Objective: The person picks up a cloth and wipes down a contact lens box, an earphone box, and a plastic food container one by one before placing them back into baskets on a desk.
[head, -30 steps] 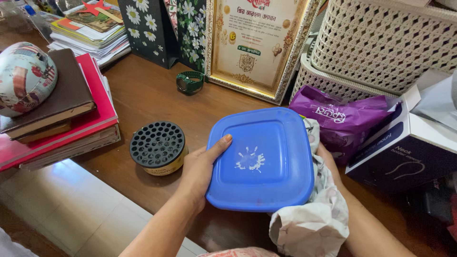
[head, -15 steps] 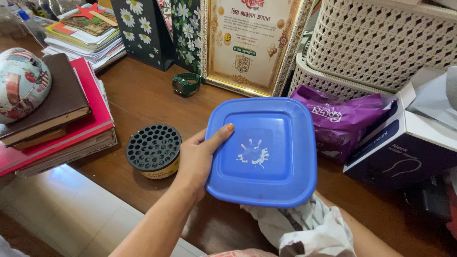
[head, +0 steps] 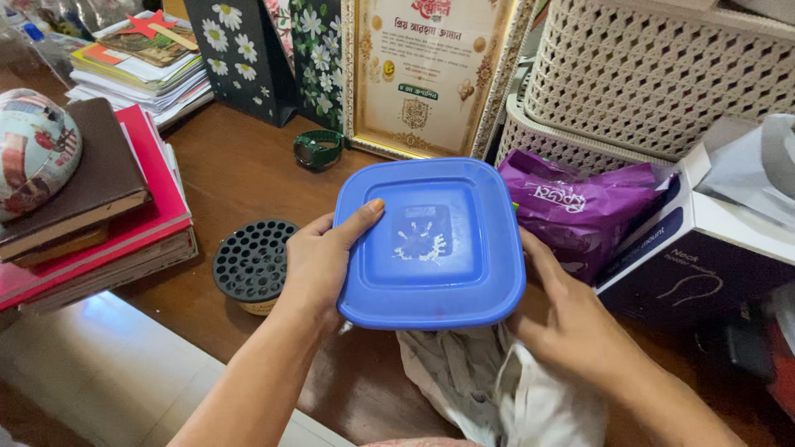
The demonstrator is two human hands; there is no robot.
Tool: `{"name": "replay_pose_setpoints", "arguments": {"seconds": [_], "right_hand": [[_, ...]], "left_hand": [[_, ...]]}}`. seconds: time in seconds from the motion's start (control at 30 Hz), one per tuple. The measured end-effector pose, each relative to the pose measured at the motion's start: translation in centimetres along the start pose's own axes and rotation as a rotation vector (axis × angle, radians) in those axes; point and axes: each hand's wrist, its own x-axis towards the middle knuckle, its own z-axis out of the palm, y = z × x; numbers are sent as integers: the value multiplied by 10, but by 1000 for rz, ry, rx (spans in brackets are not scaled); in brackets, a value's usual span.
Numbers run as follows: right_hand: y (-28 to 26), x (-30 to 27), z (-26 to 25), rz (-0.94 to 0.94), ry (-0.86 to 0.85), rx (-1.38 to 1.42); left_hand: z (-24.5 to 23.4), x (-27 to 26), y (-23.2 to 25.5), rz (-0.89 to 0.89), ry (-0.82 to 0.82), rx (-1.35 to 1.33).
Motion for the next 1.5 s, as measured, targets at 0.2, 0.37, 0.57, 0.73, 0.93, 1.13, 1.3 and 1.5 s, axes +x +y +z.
{"name": "replay_pose_setpoints", "arguments": {"seconds": [0.2,0.37,0.57,0.73,0.93,1.13,1.3,1.5], "right_hand": [[-9,-29,7,-435,199,351],[-16,-37,0,-274,197,497],[-14,-46,-12,-357,254,663],[-11,-49,-20,-398,233,869],[-12,-47,-35,-474,369,840],[-18,-57,-47,-451,391,948],[-12,-68,-60,-479,341,1046],[-2,-74,-73,-447,410,857]], "left_hand": [[18,-2,8,-65,-24,-23],[30,-4,17,12,-128,55],[43,-18,23,-18,-107,126],[46,-28,25,-39,-117,118],[47,-42,30,86,-271,171],[63,-55,26,210,-478,177],[74,-62,22,272,-634,107],[89,-69,21,263,-601,148]]}}
